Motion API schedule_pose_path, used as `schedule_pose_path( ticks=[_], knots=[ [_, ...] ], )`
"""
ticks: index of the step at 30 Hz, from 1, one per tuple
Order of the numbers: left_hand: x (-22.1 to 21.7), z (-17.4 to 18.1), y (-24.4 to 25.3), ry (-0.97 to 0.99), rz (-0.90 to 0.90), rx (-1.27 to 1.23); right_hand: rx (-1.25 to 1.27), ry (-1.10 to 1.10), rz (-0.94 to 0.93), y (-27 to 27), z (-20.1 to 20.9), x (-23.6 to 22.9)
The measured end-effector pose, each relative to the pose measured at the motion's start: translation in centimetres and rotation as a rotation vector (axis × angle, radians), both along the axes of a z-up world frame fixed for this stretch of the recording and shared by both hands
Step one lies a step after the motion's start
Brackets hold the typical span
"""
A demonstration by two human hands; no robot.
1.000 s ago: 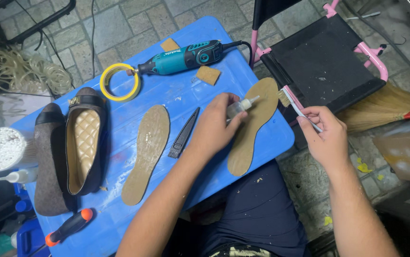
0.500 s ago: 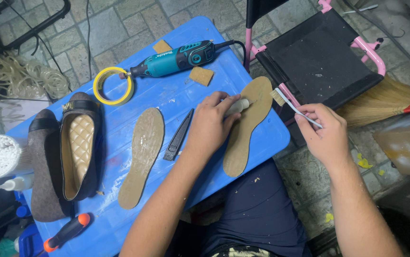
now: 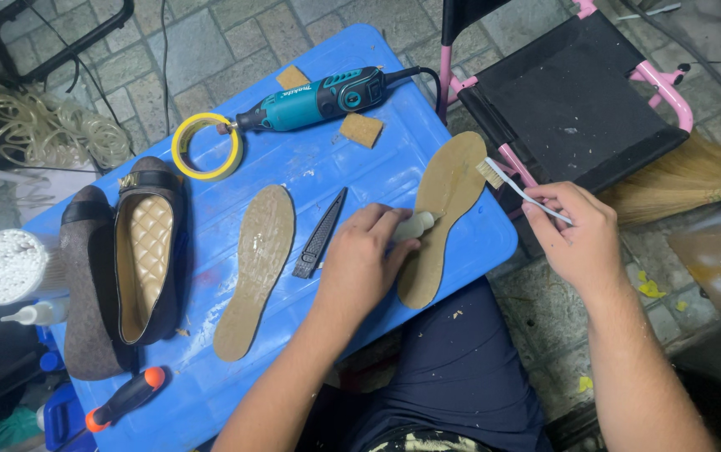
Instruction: The person retrieves a shoe from a shelf and places it on a blue table. They then pick up a shoe insole and apply glue to its surface using a small brush, spreading the adhesive evenly across the insole.
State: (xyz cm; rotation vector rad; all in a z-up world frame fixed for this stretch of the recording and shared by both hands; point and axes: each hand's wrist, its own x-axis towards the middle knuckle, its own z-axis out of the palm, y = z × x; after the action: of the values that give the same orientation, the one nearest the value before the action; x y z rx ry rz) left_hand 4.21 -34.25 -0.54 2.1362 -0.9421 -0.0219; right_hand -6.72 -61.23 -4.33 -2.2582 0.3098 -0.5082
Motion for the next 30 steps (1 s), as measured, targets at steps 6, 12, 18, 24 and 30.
schedule_pose_path(
  ticks=[6, 12, 18, 24, 30],
  knots=[
    [-2.2, 0.5, 1.5, 0.045, 0.034, 0.012, 0.011, 0.005, 0.029, 0.6, 0.7, -0.2],
    [-4.4, 0.9, 3.3, 0.077, 0.056, 0.033, -0.044, 0.007, 0.085, 1.2, 1.7, -0.4],
    [-6.5, 1.5, 4.8, 0.115, 0.087, 0.059, -0.038, 0.071, 0.107, 1.7, 2.6, -0.6],
    [-8.0, 1.8, 6.0, 0.142, 0.140, 0.080, -0.154, -0.022, 0.252, 2.2, 3.5, -1.1],
    [-8.6, 1.5, 6.3, 0.134, 0.201, 0.082, -0.112, 0.044, 0.292, 3.2, 4.2, -2.2]
  ],
)
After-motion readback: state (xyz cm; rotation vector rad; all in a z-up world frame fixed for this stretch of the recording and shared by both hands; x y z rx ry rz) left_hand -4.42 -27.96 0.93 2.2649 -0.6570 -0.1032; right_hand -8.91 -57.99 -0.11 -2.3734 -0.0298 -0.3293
